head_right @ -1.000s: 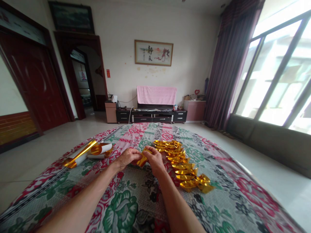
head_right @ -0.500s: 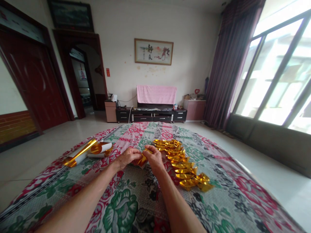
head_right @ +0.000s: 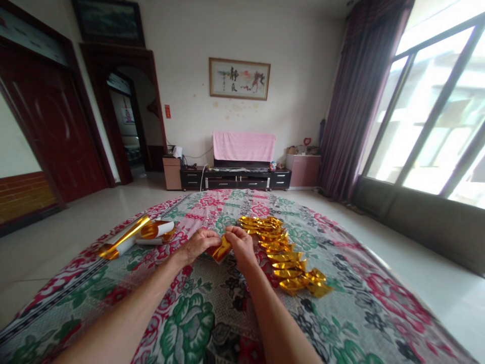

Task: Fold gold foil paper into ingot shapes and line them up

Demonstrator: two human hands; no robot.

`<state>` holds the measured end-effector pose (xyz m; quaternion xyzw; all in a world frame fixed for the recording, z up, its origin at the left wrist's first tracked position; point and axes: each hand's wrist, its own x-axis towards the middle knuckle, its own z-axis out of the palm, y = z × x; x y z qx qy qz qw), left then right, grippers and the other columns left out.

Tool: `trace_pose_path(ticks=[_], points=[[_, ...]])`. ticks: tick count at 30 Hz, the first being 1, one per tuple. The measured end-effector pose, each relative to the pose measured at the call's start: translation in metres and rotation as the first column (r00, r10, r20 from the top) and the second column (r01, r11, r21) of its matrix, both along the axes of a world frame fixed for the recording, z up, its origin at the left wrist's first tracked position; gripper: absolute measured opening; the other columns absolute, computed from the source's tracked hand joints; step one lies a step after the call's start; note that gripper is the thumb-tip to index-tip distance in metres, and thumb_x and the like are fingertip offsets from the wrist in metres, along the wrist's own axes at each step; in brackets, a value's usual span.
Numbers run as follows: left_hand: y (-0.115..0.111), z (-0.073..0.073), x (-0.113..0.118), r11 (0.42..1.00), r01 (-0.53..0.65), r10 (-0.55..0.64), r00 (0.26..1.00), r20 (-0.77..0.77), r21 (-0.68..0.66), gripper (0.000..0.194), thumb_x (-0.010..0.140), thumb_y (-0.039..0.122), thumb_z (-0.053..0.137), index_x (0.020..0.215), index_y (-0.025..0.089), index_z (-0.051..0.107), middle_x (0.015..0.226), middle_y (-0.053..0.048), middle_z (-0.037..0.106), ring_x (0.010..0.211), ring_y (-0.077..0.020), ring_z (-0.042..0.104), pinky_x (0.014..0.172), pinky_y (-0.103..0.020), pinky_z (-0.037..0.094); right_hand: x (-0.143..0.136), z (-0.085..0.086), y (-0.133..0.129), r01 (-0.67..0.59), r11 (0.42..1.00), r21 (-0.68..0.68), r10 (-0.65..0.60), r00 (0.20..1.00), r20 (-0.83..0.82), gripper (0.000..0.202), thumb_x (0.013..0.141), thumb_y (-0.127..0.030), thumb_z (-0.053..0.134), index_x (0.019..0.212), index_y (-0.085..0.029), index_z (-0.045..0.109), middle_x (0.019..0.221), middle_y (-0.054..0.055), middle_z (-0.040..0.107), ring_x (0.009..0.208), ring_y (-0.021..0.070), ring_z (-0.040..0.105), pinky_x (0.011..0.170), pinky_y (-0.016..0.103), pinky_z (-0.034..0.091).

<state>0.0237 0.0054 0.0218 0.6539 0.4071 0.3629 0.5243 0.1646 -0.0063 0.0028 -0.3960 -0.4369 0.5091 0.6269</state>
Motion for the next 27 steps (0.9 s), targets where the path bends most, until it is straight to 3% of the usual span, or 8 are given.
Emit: trace_pose_path(ticks=[9, 15, 21, 27], points=[[0.004, -0.009, 0.002, 0.999, 0.018, -0.017, 1.0, -0.015, 0.044, 0.019, 0.063, 0.03, 0.057, 0.062, 0.012, 0.062, 0.049, 0.002, 0.049, 0.046, -0.0089, 0.04, 0.047, -0.022, 0.03, -0.002, -0.003, 0.003, 0.144, 0.985, 0.094, -0.157, 0.976, 0.15, 0.018, 0.059, -0.028, 0.062, 0.072, -0.016, 0.06, 0.052, -0.005, 0.053, 0.046, 0.0076, 0.045, 0.045, 0.019, 0.034], [0.012, -0.013, -0.002, 0.996, -0.063, 0.062, 0.998, 0.021, 0.065, 0.021, 0.065, 0.034, 0.058, 0.065, 0.013, 0.062, 0.05, 0.002, 0.052, 0.047, -0.0091, 0.043, 0.047, -0.021, 0.032, -0.002, -0.002, -0.001, -0.054, 0.997, -0.063, 0.056, 0.997, 0.043, 0.047, 0.06, -0.039, 0.067, 0.101, -0.018, 0.057, 0.072, 0.0, 0.062, 0.058, 0.0123, 0.057, 0.053, 0.023, 0.044], [0.011, -0.012, -0.001, 0.993, -0.074, 0.072, 0.997, 0.025, 0.094, 0.023, 0.064, 0.035, 0.059, 0.063, 0.013, 0.06, 0.048, 0.003, 0.05, 0.045, -0.0078, 0.041, 0.046, -0.021, 0.03, -0.004, -0.003, -0.003, -0.172, 0.978, -0.122, 0.168, 0.985, -0.046, 0.029, 0.061, -0.038, 0.067, 0.079, -0.016, 0.061, 0.063, 0.0, 0.061, 0.055, 0.0136, 0.057, 0.053, 0.026, 0.048], [0.008, -0.009, -0.001, 0.998, -0.052, 0.052, 0.999, 0.012, 0.033, 0.03, 0.065, 0.043, 0.06, 0.061, 0.013, 0.058, 0.047, 0.003, 0.051, 0.043, -0.0083, 0.044, 0.044, -0.021, 0.031, -0.004, -0.002, -0.001, -0.113, 0.99, -0.081, 0.107, 0.992, -0.071, 0.026, 0.058, -0.036, 0.069, 0.071, -0.015, 0.06, 0.058, -0.001, 0.06, 0.052, 0.0116, 0.054, 0.05, 0.023, 0.045]])
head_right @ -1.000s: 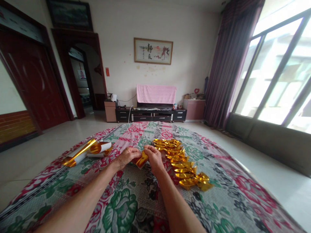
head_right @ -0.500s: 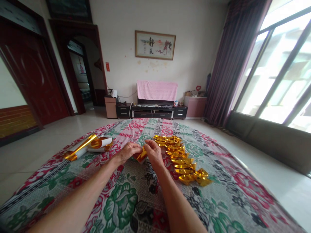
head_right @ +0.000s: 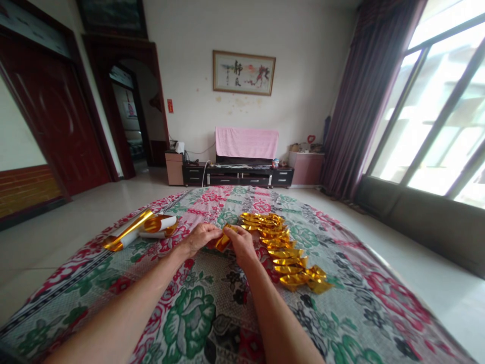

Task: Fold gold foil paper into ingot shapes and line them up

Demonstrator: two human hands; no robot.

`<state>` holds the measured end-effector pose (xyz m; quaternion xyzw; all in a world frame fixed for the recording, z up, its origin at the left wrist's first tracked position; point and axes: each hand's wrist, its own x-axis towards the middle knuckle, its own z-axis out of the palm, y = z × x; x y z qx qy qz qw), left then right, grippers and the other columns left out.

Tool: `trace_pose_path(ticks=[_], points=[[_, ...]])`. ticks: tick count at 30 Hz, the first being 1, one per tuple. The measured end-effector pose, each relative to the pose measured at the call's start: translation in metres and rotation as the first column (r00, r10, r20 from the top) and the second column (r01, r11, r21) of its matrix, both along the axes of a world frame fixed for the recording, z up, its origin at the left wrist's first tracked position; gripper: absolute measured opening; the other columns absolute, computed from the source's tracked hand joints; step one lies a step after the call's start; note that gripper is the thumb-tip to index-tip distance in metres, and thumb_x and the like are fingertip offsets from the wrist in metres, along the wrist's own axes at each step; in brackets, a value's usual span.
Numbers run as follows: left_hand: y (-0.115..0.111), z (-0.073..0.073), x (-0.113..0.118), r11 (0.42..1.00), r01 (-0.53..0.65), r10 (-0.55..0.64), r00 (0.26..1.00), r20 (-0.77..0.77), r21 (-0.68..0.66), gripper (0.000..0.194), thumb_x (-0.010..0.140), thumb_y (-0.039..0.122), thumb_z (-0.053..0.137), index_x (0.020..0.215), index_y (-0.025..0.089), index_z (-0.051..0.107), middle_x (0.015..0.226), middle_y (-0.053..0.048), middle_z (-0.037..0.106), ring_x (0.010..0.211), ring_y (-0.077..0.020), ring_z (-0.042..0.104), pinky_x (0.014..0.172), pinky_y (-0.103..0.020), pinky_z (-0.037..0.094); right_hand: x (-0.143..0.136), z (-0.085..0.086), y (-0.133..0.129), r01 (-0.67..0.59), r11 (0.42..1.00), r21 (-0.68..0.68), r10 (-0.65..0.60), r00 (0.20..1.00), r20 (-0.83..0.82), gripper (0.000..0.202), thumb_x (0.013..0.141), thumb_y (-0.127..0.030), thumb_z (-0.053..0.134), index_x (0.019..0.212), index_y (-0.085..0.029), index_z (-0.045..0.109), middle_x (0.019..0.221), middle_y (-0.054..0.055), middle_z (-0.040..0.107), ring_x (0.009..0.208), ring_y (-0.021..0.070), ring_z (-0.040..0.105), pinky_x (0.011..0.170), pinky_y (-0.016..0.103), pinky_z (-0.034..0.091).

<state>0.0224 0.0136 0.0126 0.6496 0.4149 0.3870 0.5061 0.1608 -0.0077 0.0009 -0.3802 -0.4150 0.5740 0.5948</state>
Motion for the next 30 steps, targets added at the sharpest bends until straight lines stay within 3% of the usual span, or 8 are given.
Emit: trace_pose_path(ticks=[5, 21, 30], points=[[-0.0048, 0.0054, -0.0038, 0.996, 0.044, -0.048, 0.997, -0.055, -0.078, 0.032, 0.065, 0.045, 0.06, 0.067, 0.013, 0.062, 0.051, -0.001, 0.059, 0.048, -0.0124, 0.053, 0.047, -0.022, 0.035, 0.0013, 0.0032, -0.0002, 0.047, 0.998, 0.034, -0.047, 0.999, 0.002, 0.029, 0.056, -0.039, 0.069, 0.069, -0.015, 0.058, 0.055, -0.002, 0.058, 0.049, 0.0106, 0.051, 0.047, 0.022, 0.042], [-0.0074, 0.005, -0.0014, 0.997, 0.056, -0.057, 0.998, -0.015, -0.059, 0.03, 0.065, 0.042, 0.06, 0.071, 0.012, 0.063, 0.052, 0.0, 0.058, 0.047, -0.0117, 0.052, 0.048, -0.022, 0.035, 0.0013, 0.0024, 0.0018, 0.163, 0.986, 0.017, -0.164, 0.985, 0.048, 0.029, 0.054, -0.037, 0.069, 0.07, -0.015, 0.061, 0.055, -0.003, 0.057, 0.049, 0.0109, 0.05, 0.046, 0.022, 0.04], [-0.0036, 0.002, -0.0013, 0.999, 0.037, -0.037, 0.999, -0.008, -0.03, 0.031, 0.066, 0.043, 0.058, 0.07, 0.013, 0.062, 0.052, 0.001, 0.055, 0.046, -0.0108, 0.051, 0.048, -0.022, 0.035, -0.0003, 0.0049, -0.0021, 0.048, 0.999, 0.01, -0.048, 0.999, -0.021, 0.03, 0.055, -0.039, 0.07, 0.069, -0.015, 0.058, 0.058, 0.0, 0.059, 0.05, 0.0116, 0.052, 0.048, 0.023, 0.042]])
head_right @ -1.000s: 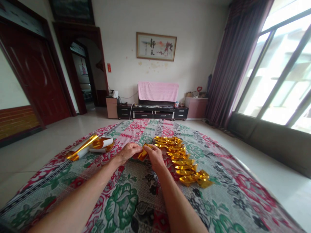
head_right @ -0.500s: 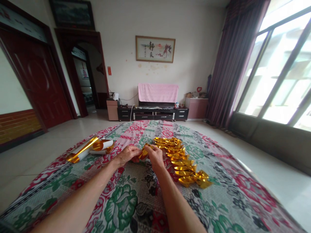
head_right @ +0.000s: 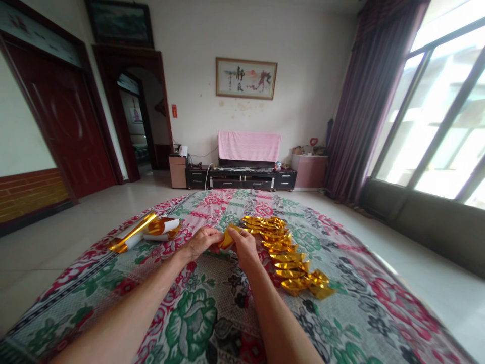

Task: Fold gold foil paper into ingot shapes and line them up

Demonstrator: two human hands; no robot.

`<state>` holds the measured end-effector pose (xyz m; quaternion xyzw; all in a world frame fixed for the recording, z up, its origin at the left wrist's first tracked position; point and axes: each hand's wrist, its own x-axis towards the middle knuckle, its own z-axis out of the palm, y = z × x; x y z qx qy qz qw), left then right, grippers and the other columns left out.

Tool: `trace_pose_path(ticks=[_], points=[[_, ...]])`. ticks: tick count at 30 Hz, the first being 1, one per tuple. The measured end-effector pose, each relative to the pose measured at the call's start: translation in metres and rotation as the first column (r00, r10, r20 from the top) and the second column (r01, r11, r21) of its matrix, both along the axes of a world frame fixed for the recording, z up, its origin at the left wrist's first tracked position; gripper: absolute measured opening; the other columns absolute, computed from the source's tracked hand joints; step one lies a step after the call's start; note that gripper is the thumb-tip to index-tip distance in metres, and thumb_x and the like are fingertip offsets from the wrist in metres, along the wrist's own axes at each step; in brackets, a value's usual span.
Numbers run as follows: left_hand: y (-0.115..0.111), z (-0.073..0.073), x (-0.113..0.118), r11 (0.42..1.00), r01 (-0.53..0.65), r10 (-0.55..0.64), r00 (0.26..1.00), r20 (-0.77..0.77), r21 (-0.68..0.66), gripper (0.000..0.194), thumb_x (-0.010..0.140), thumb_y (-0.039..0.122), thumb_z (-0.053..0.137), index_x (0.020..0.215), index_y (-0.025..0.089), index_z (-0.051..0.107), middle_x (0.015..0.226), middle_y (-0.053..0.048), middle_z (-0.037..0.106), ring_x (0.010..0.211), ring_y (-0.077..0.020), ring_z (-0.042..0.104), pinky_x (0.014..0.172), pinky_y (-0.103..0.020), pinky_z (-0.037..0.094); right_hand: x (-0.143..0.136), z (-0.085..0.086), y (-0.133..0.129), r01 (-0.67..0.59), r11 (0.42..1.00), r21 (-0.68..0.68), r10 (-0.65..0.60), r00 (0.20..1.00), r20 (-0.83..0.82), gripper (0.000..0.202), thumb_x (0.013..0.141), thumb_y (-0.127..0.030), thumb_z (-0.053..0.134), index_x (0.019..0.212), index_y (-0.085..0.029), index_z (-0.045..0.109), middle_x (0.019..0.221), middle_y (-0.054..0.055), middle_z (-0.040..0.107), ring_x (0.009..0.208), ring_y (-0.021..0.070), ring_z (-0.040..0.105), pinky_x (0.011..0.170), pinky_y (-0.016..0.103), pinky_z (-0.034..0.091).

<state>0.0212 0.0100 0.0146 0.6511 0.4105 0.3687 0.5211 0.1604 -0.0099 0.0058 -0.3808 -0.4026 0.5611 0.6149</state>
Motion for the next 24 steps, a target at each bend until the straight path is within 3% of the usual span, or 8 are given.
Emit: trace_pose_path(ticks=[4, 12, 24], points=[[0.0012, -0.0018, -0.0006, 1.0, -0.026, 0.026, 1.0, 0.004, 0.017, 0.031, 0.067, 0.043, 0.059, 0.07, 0.012, 0.062, 0.048, 0.002, 0.053, 0.044, -0.0103, 0.049, 0.047, -0.021, 0.034, -0.001, -0.0031, 0.0007, -0.048, 0.999, 0.021, 0.047, 0.998, 0.041, 0.028, 0.056, -0.036, 0.07, 0.07, -0.014, 0.059, 0.06, 0.001, 0.06, 0.051, 0.0112, 0.052, 0.05, 0.022, 0.041], [-0.0006, 0.0014, -0.0026, 0.995, 0.066, -0.064, 0.997, 0.04, -0.07, 0.033, 0.063, 0.041, 0.064, 0.078, 0.011, 0.065, 0.057, -0.001, 0.06, 0.051, -0.0118, 0.055, 0.052, -0.022, 0.039, -0.002, -0.0018, 0.0008, 0.092, 0.995, 0.035, -0.095, 0.988, 0.124, 0.023, 0.054, -0.034, 0.068, 0.063, -0.015, 0.058, 0.051, -0.003, 0.054, 0.045, 0.0087, 0.046, 0.044, 0.021, 0.036], [-0.0002, 0.0003, -0.0041, 0.992, 0.079, -0.073, 0.996, 0.058, -0.099, 0.034, 0.061, 0.038, 0.067, 0.082, 0.011, 0.066, 0.059, -0.002, 0.062, 0.05, -0.0109, 0.054, 0.053, -0.023, 0.042, -0.0033, -0.0027, 0.0031, 0.146, 0.987, 0.062, -0.154, 0.977, 0.151, 0.024, 0.052, -0.035, 0.068, 0.062, -0.015, 0.059, 0.052, -0.002, 0.056, 0.047, 0.0096, 0.047, 0.046, 0.021, 0.038]])
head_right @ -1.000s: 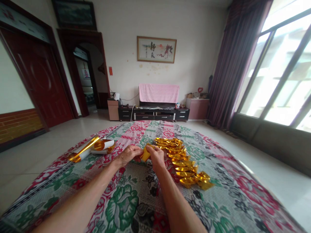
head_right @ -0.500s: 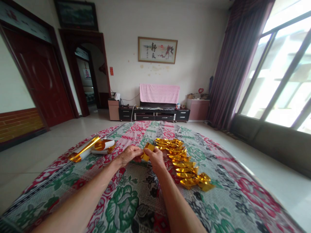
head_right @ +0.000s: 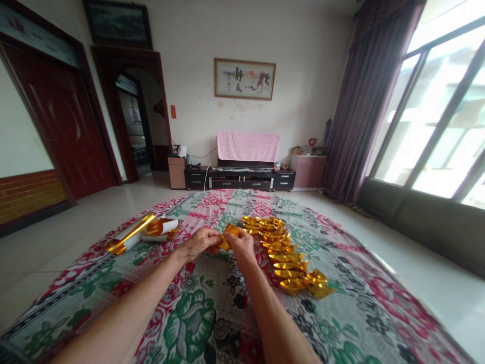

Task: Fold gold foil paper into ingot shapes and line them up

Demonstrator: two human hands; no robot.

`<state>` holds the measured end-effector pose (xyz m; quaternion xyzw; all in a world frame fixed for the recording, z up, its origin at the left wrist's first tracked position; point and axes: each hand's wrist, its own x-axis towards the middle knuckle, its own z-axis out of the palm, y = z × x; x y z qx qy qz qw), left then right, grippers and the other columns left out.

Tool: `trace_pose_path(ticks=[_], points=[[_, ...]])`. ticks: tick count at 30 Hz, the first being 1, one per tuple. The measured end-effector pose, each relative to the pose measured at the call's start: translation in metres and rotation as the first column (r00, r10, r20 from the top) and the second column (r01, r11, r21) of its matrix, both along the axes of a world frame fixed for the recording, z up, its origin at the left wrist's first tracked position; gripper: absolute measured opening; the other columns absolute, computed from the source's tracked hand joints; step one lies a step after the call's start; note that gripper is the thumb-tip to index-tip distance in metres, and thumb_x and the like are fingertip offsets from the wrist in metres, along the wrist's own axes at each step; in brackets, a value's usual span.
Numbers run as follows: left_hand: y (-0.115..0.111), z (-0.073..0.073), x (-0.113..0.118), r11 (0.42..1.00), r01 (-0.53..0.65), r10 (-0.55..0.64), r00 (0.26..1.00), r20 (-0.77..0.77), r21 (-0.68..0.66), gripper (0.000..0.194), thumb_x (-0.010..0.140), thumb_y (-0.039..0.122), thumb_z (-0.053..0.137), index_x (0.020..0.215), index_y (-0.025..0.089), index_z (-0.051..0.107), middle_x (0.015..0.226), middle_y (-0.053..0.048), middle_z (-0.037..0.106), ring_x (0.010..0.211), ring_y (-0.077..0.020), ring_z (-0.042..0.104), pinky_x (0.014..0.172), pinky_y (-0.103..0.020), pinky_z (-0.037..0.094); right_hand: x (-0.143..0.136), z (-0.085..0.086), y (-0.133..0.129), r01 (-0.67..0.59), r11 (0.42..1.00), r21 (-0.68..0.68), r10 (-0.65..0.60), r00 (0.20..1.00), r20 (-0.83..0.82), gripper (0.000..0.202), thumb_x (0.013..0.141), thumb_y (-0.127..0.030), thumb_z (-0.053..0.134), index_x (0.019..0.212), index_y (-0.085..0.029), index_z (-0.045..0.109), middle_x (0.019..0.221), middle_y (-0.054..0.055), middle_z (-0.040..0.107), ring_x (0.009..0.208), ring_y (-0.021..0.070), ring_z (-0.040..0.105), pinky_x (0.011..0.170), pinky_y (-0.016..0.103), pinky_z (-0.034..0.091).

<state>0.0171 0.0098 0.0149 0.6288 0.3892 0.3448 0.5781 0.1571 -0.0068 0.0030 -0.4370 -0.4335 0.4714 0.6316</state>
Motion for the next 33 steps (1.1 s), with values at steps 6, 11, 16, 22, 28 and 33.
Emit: trace_pose_path(ticks=[6, 11, 16, 22, 28, 33], points=[[0.002, -0.004, -0.003, 0.995, 0.091, -0.088, 0.993, 0.075, -0.037, 0.035, 0.061, 0.032, 0.068, 0.089, 0.012, 0.065, 0.063, -0.002, 0.063, 0.056, -0.0117, 0.057, 0.063, -0.026, 0.044, 0.001, -0.002, 0.001, 0.007, 1.0, -0.007, -0.007, 1.0, -0.007, 0.023, 0.053, -0.033, 0.067, 0.066, -0.016, 0.061, 0.055, -0.001, 0.057, 0.048, 0.0104, 0.048, 0.048, 0.022, 0.039], [-0.001, -0.004, -0.004, 0.991, 0.128, -0.121, 0.983, 0.137, -0.041, 0.035, 0.057, 0.018, 0.065, 0.091, 0.012, 0.064, 0.073, -0.003, 0.065, 0.06, -0.0102, 0.057, 0.064, -0.024, 0.044, 0.002, -0.005, 0.003, 0.031, 0.999, 0.034, -0.032, 0.999, 0.021, 0.021, 0.056, -0.033, 0.065, 0.067, -0.015, 0.06, 0.058, -0.002, 0.057, 0.051, 0.0101, 0.049, 0.05, 0.022, 0.04], [-0.002, -0.002, -0.003, 0.988, 0.133, -0.121, 0.982, 0.144, -0.075, 0.029, 0.06, 0.022, 0.062, 0.087, 0.012, 0.064, 0.071, -0.003, 0.063, 0.06, -0.0105, 0.056, 0.061, -0.023, 0.043, 0.003, -0.005, 0.004, 0.063, 0.992, 0.114, -0.075, 0.991, 0.111, 0.019, 0.058, -0.031, 0.064, 0.067, -0.015, 0.06, 0.057, -0.003, 0.055, 0.051, 0.0092, 0.046, 0.05, 0.021, 0.039], [-0.002, 0.0, 0.001, 0.999, 0.019, -0.02, 0.999, 0.035, 0.026, 0.027, 0.06, 0.029, 0.067, 0.079, 0.009, 0.064, 0.061, 0.0, 0.059, 0.05, -0.0078, 0.05, 0.051, -0.02, 0.038, 0.0, -0.004, -0.001, 0.01, 0.996, 0.086, -0.017, 0.997, 0.08, 0.019, 0.057, -0.033, 0.063, 0.065, -0.016, 0.057, 0.056, -0.004, 0.053, 0.049, 0.0092, 0.046, 0.049, 0.021, 0.039], [-0.002, -0.002, 0.0, 0.998, 0.043, -0.041, 0.998, 0.05, -0.036, 0.03, 0.063, 0.039, 0.065, 0.076, 0.012, 0.062, 0.066, -0.002, 0.062, 0.055, -0.0105, 0.055, 0.054, -0.022, 0.041, 0.003, -0.009, 0.001, -0.003, 0.995, 0.102, -0.008, 0.994, 0.106, 0.021, 0.06, -0.034, 0.063, 0.066, -0.015, 0.056, 0.056, -0.004, 0.052, 0.05, 0.0083, 0.045, 0.048, 0.02, 0.038], [0.004, -0.004, 0.0, 0.993, -0.115, 0.114, 0.993, 0.031, 0.028, 0.032, 0.064, 0.043, 0.064, 0.075, 0.014, 0.061, 0.058, 0.001, 0.057, 0.051, -0.0094, 0.051, 0.048, -0.02, 0.037, 0.005, -0.014, 0.001, -0.055, 0.995, 0.082, 0.045, 0.992, 0.119, 0.025, 0.06, -0.037, 0.064, 0.07, -0.016, 0.056, 0.058, -0.003, 0.054, 0.051, 0.0096, 0.047, 0.05, 0.021, 0.04]])
